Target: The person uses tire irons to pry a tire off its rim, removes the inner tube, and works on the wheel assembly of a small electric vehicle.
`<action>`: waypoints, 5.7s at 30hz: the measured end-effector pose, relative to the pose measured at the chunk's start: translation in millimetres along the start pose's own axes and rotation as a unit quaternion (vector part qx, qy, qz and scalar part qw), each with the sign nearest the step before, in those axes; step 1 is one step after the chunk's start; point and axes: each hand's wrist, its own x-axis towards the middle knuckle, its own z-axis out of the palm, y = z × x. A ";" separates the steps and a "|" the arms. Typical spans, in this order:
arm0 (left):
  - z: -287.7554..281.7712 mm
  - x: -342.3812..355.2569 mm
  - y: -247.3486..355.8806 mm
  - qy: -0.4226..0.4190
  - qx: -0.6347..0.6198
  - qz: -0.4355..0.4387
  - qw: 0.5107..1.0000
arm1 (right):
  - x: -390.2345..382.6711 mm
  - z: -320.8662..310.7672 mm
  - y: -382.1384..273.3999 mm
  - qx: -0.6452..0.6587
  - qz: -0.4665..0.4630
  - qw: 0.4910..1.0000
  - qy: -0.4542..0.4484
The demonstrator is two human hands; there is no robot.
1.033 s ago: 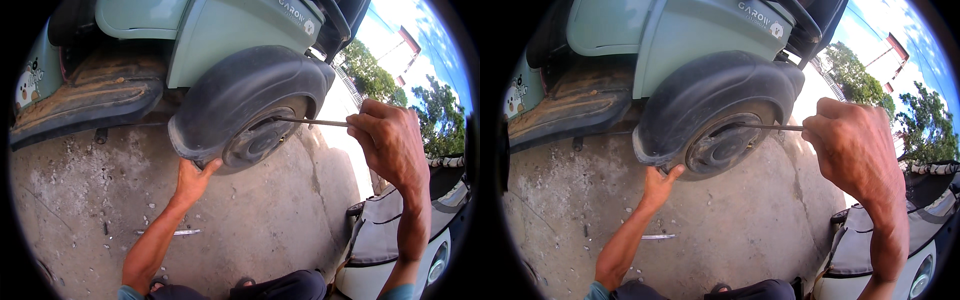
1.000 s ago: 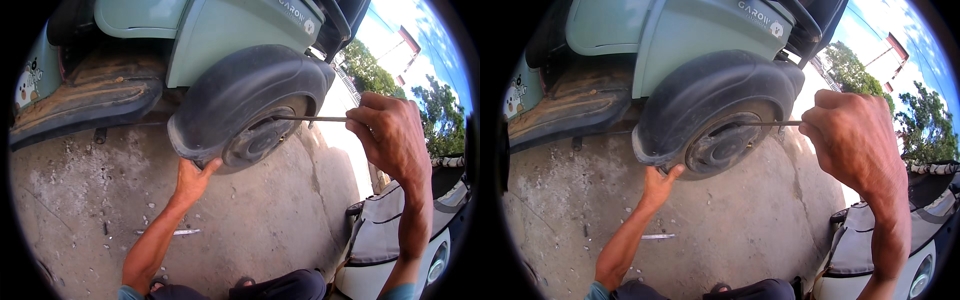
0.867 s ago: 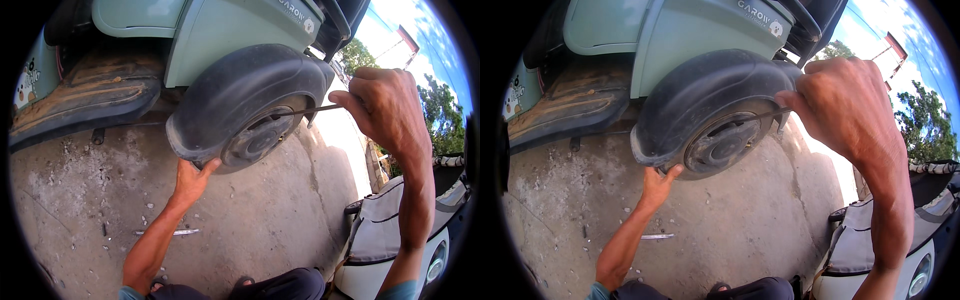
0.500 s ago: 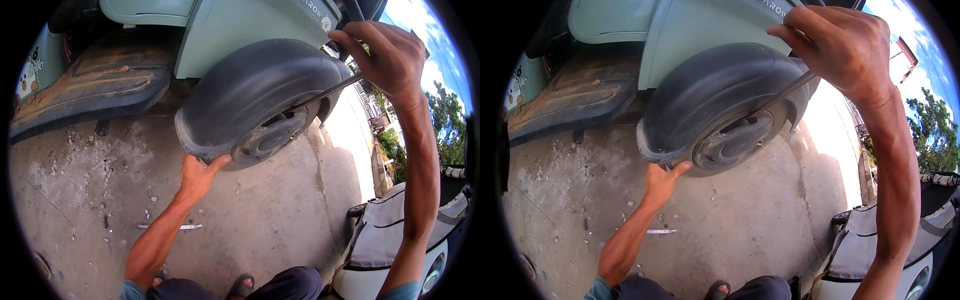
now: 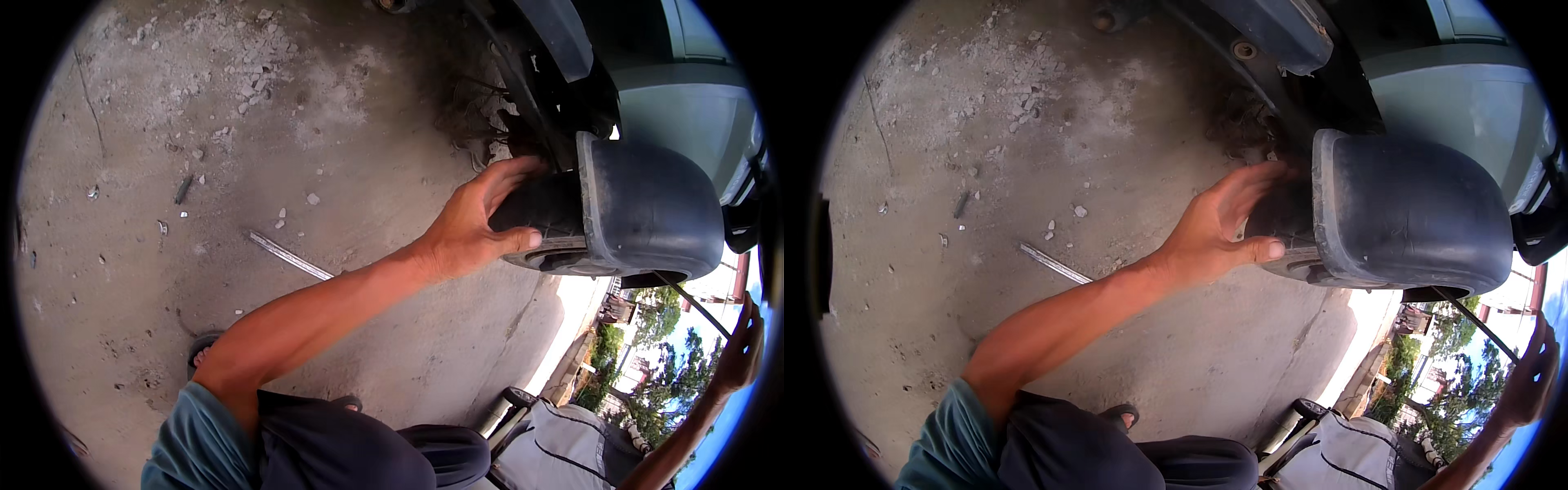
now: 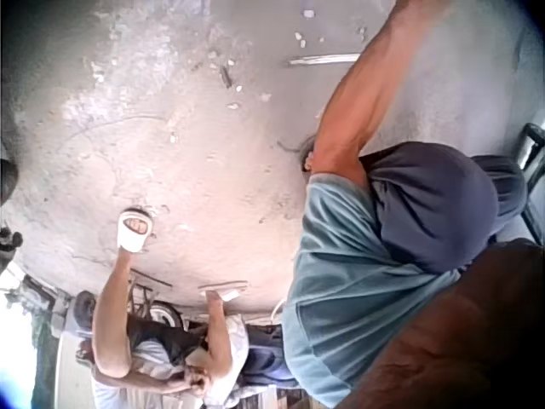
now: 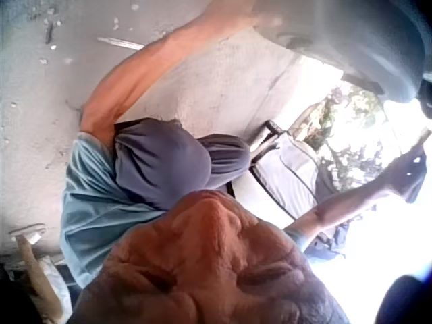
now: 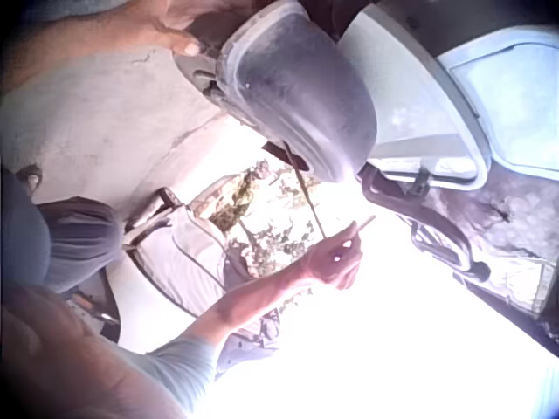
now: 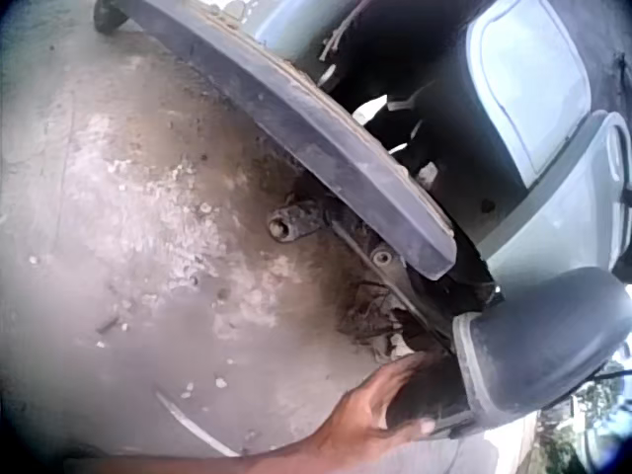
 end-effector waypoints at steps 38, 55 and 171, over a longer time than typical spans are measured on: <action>-4.2 -16.0 -10.1 0.061 0.309 0.112 0.942 | 6.4 -2.7 -7.6 -0.015 0.051 0.998 0.022; 10.9 -16.1 -17.6 0.047 0.279 0.081 0.956 | -2.1 -8.8 -16.6 0.030 0.079 0.996 0.026; 151.2 -18.1 -7.2 -0.084 0.741 0.187 0.640 | -240.9 23.2 -395.4 0.655 0.499 0.483 -0.298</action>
